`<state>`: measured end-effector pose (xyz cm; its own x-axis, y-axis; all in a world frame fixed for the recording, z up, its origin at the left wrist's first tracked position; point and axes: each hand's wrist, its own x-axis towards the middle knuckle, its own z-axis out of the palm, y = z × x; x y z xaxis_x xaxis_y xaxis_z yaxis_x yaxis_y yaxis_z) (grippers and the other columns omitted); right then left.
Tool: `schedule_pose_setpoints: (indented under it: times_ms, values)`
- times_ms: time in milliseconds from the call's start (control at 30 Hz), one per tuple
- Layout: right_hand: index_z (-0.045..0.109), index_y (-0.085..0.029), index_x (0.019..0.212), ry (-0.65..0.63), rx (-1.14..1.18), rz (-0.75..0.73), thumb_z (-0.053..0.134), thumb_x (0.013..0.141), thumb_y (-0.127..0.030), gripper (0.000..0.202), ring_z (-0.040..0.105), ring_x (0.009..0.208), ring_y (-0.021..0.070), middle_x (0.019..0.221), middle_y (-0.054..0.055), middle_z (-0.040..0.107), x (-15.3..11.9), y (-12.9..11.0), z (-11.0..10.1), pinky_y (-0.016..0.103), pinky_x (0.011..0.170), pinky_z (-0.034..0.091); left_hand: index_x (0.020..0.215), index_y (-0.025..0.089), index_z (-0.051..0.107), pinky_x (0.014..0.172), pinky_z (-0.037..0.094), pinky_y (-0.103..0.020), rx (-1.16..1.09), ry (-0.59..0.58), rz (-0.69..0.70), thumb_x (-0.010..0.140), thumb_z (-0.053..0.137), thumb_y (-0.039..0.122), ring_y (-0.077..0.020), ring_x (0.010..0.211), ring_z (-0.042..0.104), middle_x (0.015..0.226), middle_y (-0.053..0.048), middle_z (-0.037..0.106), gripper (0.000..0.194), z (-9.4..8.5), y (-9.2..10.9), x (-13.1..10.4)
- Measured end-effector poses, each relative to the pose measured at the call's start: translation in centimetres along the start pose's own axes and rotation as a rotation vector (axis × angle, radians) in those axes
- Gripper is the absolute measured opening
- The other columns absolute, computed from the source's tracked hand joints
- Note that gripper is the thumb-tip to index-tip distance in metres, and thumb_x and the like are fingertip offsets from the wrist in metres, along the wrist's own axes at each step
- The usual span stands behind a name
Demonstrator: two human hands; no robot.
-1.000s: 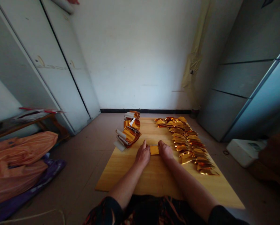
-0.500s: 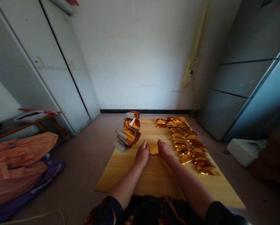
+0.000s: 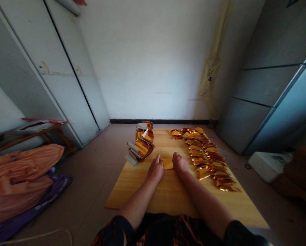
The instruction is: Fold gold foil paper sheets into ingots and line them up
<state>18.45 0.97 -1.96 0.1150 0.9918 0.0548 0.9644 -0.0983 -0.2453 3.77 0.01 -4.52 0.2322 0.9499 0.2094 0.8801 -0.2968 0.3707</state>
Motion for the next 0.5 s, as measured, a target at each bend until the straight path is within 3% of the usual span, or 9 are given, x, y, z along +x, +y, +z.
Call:
schedule_pose_setpoints:
  times_ms: [233, 367, 500]
  values:
    - [0.054, -0.019, 0.106, 0.001, -0.072, -0.013, 0.037, 0.092, -0.023, 0.022, 0.065, 0.079, 0.019, 0.099, 0.01, 0.064, -0.2, -0.2, 0.4, 0.026, 0.065, 0.042, 0.102, 0.015, 0.067, 0.098, 0.038, -0.039, 0.112, 0.012, 0.033, 0.083, 0.041, 0.012, -0.0266, 0.118, 0.045, 0.141, -0.012, 0.043, 0.032, -0.9, 0.4, -0.2]
    - [0.056, -0.021, 0.102, 0.03, -0.052, -0.045, 0.033, 0.093, -0.024, 0.025, 0.063, 0.077, 0.0168, 0.1, 0.009, 0.062, -0.1, 0.0, 0.5, 0.025, 0.065, 0.041, 0.095, 0.016, 0.068, 0.09, 0.04, -0.04, 0.187, -0.008, 0.077, 0.084, 0.041, 0.015, -0.0264, 0.107, 0.049, 0.114, -0.014, 0.06, 0.029, -1.5, 0.7, -0.2]
    - [0.059, -0.022, 0.1, 0.041, 0.052, -0.004, 0.04, 0.089, -0.024, 0.021, 0.059, 0.082, 0.0156, 0.102, 0.006, 0.059, -0.2, 0.3, 0.1, 0.024, 0.066, 0.039, 0.095, 0.016, 0.067, 0.088, 0.037, -0.039, 0.201, -0.009, 0.076, 0.085, 0.042, 0.016, -0.0246, 0.101, 0.05, 0.101, -0.013, 0.062, 0.027, -1.7, 0.8, -0.5]
